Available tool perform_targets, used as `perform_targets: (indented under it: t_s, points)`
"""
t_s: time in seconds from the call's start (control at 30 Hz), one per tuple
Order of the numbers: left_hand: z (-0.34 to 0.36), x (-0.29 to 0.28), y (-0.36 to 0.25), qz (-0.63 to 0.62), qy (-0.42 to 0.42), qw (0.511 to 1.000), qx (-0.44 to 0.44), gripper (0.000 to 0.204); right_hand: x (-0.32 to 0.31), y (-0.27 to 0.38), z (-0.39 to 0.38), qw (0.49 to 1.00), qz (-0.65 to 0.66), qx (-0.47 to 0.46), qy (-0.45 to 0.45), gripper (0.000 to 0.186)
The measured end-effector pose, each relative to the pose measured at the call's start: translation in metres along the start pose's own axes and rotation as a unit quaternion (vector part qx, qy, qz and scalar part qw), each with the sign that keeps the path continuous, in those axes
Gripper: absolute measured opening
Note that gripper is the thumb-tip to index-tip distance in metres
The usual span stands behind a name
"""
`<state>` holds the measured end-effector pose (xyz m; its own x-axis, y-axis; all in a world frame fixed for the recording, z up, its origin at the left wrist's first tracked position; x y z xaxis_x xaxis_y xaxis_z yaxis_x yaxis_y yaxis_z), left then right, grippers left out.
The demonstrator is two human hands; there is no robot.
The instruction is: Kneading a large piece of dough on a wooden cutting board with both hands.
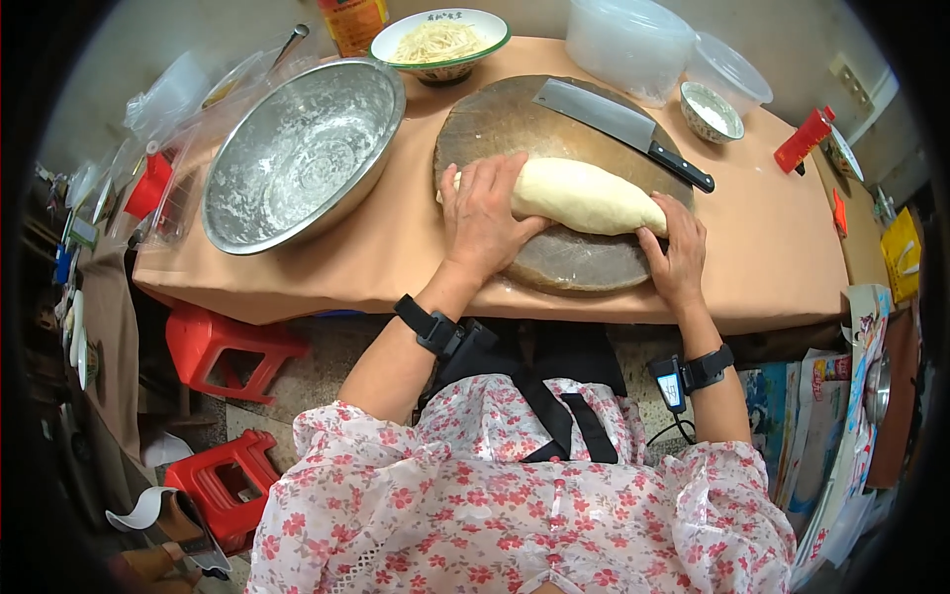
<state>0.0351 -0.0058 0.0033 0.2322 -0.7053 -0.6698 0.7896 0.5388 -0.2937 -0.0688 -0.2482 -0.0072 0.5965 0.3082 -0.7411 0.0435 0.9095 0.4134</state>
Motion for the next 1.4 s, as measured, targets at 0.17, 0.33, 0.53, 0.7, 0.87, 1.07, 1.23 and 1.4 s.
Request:
perform_targets:
  t_s: [0.17,0.33,0.53,0.7,0.87,1.07,1.23,1.4]
  points:
    - [0.0024,-0.0008,-0.0022,0.0,-0.005,1.0,0.007,0.074,-0.0026,0.0002,-0.0013,1.0,-0.003,-0.007,-0.018,0.046]
    - [0.0009,0.0006,-0.0008,0.003,-0.007,1.0,0.011,0.074,-0.0016,0.0013,-0.0011,1.0,0.0,-0.007,-0.018,0.046]
    - [0.0007,0.0007,-0.0011,0.003,-0.006,1.0,0.008,0.074,-0.0002,-0.0002,-0.002,1.0,0.001,-0.009,-0.018,0.046]
    - [0.0024,0.0002,-0.0029,0.006,-0.008,1.0,0.018,0.073,-0.0028,0.0011,-0.0009,1.0,-0.004,0.002,-0.013,0.047]
    - [0.0012,0.0007,-0.0007,0.006,-0.002,1.0,0.014,0.074,-0.0009,0.002,-0.0001,1.0,0.006,-0.008,-0.008,0.047]
    - [0.0008,0.0003,-0.0022,0.008,-0.001,1.0,0.014,0.075,-0.0016,0.0019,-0.0003,1.0,0.007,0.0,0.008,0.048]
    - [0.0005,0.0007,-0.0022,0.009,-0.001,1.0,0.016,0.074,-0.0022,0.0022,-0.001,1.0,0.004,-0.005,-0.002,0.048]
    - [0.0012,0.0005,-0.0021,0.015,-0.003,1.0,0.015,0.075,-0.0007,0.0018,-0.0006,1.0,0.007,-0.01,-0.005,0.049]
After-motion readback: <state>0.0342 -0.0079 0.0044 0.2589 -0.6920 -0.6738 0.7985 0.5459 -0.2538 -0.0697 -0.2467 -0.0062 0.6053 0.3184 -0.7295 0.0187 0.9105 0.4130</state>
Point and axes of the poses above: each hand's wrist, its own z-axis towards the middle knuckle, its own x-axis out of the palm, y = z × x, the point moved 5 cm from there along z, towards the middle knuckle, and after that the axes turned 10 degrees about x, right-handed, at the moved point
